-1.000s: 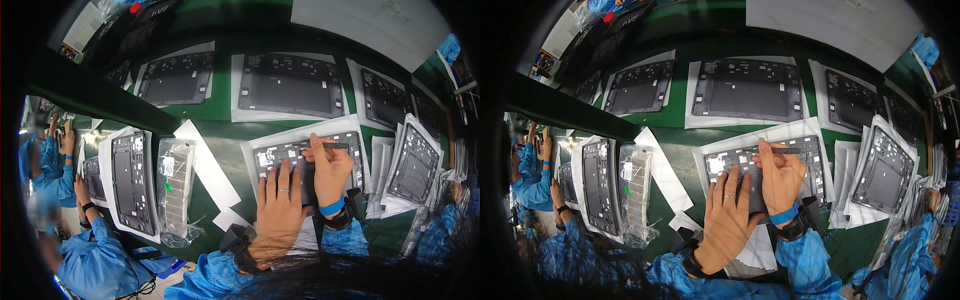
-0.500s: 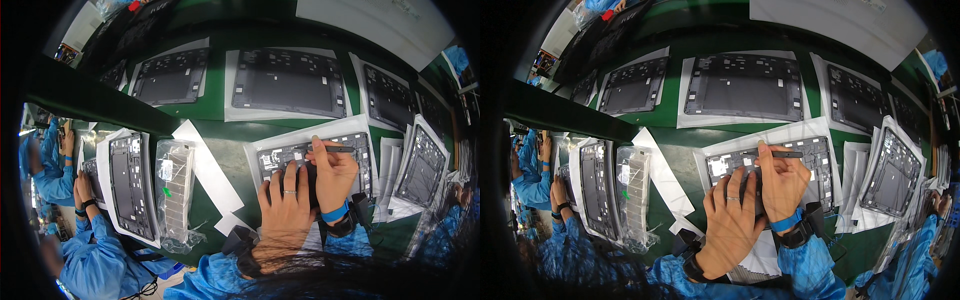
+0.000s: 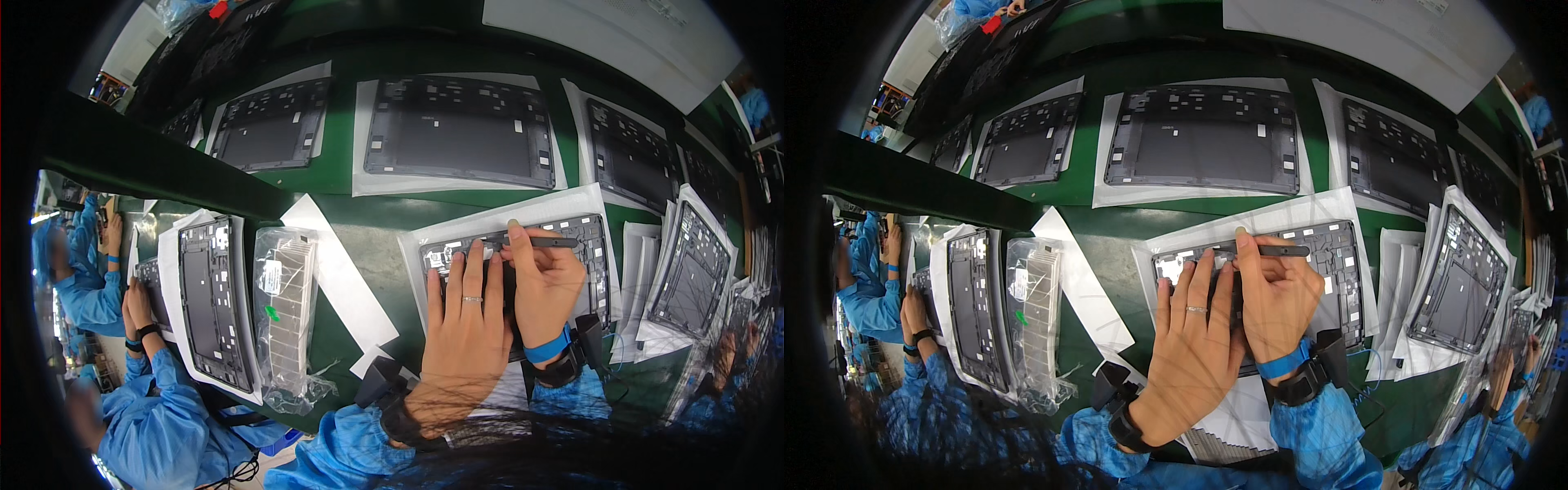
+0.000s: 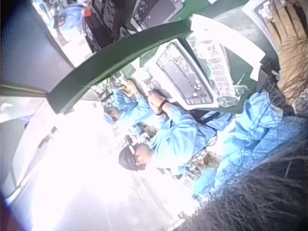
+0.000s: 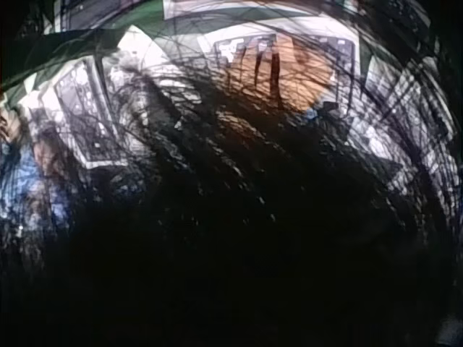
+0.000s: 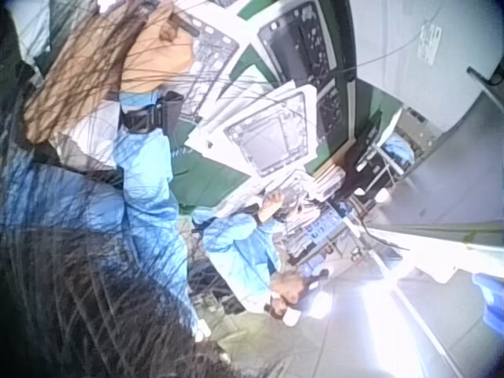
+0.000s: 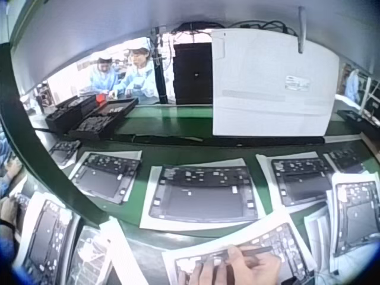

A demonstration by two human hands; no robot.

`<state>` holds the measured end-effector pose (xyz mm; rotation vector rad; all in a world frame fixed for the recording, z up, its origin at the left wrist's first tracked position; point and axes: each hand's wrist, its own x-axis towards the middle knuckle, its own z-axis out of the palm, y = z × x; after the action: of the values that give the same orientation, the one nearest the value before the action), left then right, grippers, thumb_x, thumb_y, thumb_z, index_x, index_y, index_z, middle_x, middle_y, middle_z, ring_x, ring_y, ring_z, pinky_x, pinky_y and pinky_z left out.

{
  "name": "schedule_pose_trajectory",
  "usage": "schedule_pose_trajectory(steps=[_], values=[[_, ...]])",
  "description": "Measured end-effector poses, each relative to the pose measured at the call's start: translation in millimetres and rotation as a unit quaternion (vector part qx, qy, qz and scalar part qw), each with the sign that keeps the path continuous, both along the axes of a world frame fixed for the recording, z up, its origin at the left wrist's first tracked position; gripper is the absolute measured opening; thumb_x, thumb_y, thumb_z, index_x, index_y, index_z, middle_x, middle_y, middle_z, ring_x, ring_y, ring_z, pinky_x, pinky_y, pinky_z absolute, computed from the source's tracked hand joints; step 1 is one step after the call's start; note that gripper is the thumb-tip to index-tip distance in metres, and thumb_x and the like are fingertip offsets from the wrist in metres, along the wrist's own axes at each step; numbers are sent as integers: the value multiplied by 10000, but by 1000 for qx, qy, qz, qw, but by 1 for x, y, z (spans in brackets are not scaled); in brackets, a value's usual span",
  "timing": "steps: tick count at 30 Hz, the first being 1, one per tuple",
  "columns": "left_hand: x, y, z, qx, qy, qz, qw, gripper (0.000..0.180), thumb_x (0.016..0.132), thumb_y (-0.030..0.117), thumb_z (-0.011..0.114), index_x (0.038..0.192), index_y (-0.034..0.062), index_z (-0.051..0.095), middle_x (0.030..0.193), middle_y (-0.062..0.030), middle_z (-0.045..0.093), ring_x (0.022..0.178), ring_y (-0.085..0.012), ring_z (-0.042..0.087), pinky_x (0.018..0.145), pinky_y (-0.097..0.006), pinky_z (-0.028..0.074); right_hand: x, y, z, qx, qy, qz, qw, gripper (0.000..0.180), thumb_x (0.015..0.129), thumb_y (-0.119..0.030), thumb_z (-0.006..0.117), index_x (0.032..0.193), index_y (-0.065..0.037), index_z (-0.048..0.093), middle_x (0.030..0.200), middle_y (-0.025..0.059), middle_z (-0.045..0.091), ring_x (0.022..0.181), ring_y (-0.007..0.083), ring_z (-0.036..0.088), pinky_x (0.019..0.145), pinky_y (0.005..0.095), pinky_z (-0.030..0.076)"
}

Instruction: Assembling components and applying adhesive strips to plastic casings on a production line.

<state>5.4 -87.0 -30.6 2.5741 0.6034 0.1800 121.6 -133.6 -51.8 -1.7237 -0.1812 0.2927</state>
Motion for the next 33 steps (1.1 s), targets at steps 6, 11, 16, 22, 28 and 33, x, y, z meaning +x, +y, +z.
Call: schedule_pose_trajectory(steps=[6,11,16,22,28,33], values=[[5,0,-2,68,22,8,997,767,946,269,678,1589,-41,398,1615,-236,401,1473,-415,417,1244,-605,289,0,-4,0,-55,-34,18,998,221,998,-172,800,1039,34,734,843,87,764,772,128,744,699,242,573],[17,7,8,182,92,-3,979,647,1039,345,593,1543,-40,464,1530,-198,507,1378,-352,521,1198,-523,393,7,-12,16,90,15,-5,996,226,1047,-192,727,1134,14,702,1043,123,757,887,158,742,768,280,594],[-98,18,46,-134,-45,143,980,733,890,139,816,1519,-28,477,1486,-266,514,1367,-450,515,1185,-516,413,-27,-33,59,99,76,248,961,188,1034,-48,693,1191,48,656,1192,158,746,965,227,756,837,311,619],[-170,-18,14,-53,23,198,978,1149,697,417,960,1606,-2,395,1669,-266,309,1517,-528,330,1240,-660,287,-63,13,45,4,-70,637,768,193,964,-128,770,1061,21,695,1017,156,721,846,328,745,738,371,595],[-170,-19,10,-39,2,205,978,1180,668,433,970,1612,28,390,1667,-251,322,1514,-520,340,1241,-658,289,-43,29,34,-57,-116,675,726,198,981,-162,752,1022,22,692,882,203,700,793,382,710,685,418,541],[-168,-18,14,-28,12,199,980,1120,675,412,956,1566,-29,440,1648,-264,339,1499,-527,354,1219,-677,305,-42,49,43,-78,-44,734,673,224,982,-183,758,1012,29,691,835,223,709,730,377,694,654,421,533]])
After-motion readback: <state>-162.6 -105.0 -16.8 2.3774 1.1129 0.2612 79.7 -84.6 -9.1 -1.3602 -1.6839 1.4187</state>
